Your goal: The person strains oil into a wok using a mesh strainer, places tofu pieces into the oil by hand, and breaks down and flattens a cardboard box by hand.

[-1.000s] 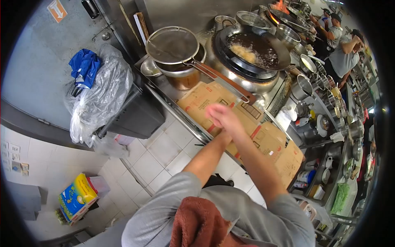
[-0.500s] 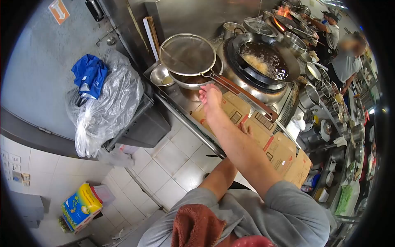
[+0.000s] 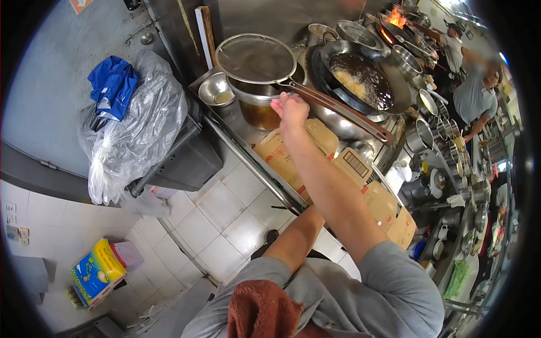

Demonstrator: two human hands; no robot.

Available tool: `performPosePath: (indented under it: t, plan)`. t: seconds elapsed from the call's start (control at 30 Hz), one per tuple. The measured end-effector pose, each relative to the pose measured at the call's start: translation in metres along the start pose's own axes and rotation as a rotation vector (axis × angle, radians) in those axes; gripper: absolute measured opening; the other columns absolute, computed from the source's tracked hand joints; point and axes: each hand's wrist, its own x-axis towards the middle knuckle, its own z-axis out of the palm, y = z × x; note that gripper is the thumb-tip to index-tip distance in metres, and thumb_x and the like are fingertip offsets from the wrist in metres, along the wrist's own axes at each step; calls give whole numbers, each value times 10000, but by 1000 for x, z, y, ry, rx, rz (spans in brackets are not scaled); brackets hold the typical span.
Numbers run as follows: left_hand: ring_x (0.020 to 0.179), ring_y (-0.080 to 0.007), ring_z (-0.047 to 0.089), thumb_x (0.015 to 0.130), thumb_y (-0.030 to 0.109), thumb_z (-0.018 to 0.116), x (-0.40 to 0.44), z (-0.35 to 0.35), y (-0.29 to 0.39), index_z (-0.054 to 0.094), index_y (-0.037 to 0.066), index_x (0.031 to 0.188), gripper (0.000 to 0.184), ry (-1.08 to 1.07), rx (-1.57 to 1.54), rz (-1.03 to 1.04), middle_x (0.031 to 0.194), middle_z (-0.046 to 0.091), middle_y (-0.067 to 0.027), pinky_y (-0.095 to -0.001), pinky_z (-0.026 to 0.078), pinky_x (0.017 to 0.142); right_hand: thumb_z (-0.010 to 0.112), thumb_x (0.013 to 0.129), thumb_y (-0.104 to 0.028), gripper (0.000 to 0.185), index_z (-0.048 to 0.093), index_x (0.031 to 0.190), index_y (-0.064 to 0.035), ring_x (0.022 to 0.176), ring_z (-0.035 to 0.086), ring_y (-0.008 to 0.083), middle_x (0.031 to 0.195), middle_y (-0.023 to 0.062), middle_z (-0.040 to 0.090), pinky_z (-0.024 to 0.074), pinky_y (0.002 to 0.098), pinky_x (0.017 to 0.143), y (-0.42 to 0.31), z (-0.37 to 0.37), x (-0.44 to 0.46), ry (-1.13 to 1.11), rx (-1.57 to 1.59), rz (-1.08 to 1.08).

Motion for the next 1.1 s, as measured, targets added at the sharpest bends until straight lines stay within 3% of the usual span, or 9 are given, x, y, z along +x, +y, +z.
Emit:
performPosePath:
  t: [0.43,0.47,0.63,0.73,0.87,0.93,1.0,1.07,1.1]
  plan:
    - [1453,-328,64,985,496,364,81,99,-54,161,50,1506,715,352,-459,-175,1565,128,-193,-483,150,1158,566,921,-35,114,478,902,34,581,621,199,732,138,589,568,289,518,-8,-60,-34,-27,-109,29]
    - [1463,-275,38,993,506,346,78,95,-47,130,50,1510,722,291,-382,-285,1571,108,-180,-438,131,1173,570,921,-46,120,481,907,34,581,622,201,726,138,589,566,292,515,-9,-62,-35,-65,-96,3]
    - [1449,-299,118,956,582,327,112,134,-73,157,71,1510,773,240,-139,-334,1562,170,-161,-464,137,1165,582,918,-66,138,489,912,35,572,627,218,728,133,590,570,309,505,-11,-77,-47,-110,-95,11]
    - [1442,-311,159,938,620,318,125,137,-89,171,81,1510,800,249,16,-263,1558,201,-151,-476,140,1161,602,909,-74,155,507,940,45,659,674,259,767,159,621,600,336,589,-13,-80,-51,-103,-52,45]
    - [1437,-388,116,912,637,367,76,29,-81,151,99,1516,837,-193,-339,-5,1566,127,-187,-546,151,1140,602,933,-208,286,541,1046,48,711,682,264,834,165,656,553,337,627,-45,-119,-83,-258,-263,200]
    - [1435,-421,77,879,639,433,62,1,-67,128,118,1520,881,-320,-227,4,1571,70,-194,-596,157,1117,593,940,-252,272,581,1026,5,672,645,223,827,102,668,501,316,620,-58,-178,-102,-592,-662,-117]
    - [1430,-462,-8,801,636,592,55,-9,-51,75,162,1529,1011,-379,131,-30,1579,-44,-188,-695,167,1063,608,905,-197,187,626,878,-13,634,600,208,779,95,658,479,346,619,-114,-232,-166,-563,-1070,-363]
    - [1427,-450,-107,661,534,790,41,-33,-36,25,194,1530,1206,-453,171,-53,1572,-153,-160,-715,179,1047,598,877,-146,190,647,1026,-39,676,632,224,772,143,645,501,344,638,-152,-311,-212,-615,-1223,-232]
    - [1427,-450,-107,661,534,790,40,-33,-33,25,194,1530,1206,-437,178,-43,1572,-153,-160,-715,179,1047,601,879,-103,209,649,1072,-38,740,656,192,849,114,678,522,318,669,-158,-366,-230,-467,-1136,-59]
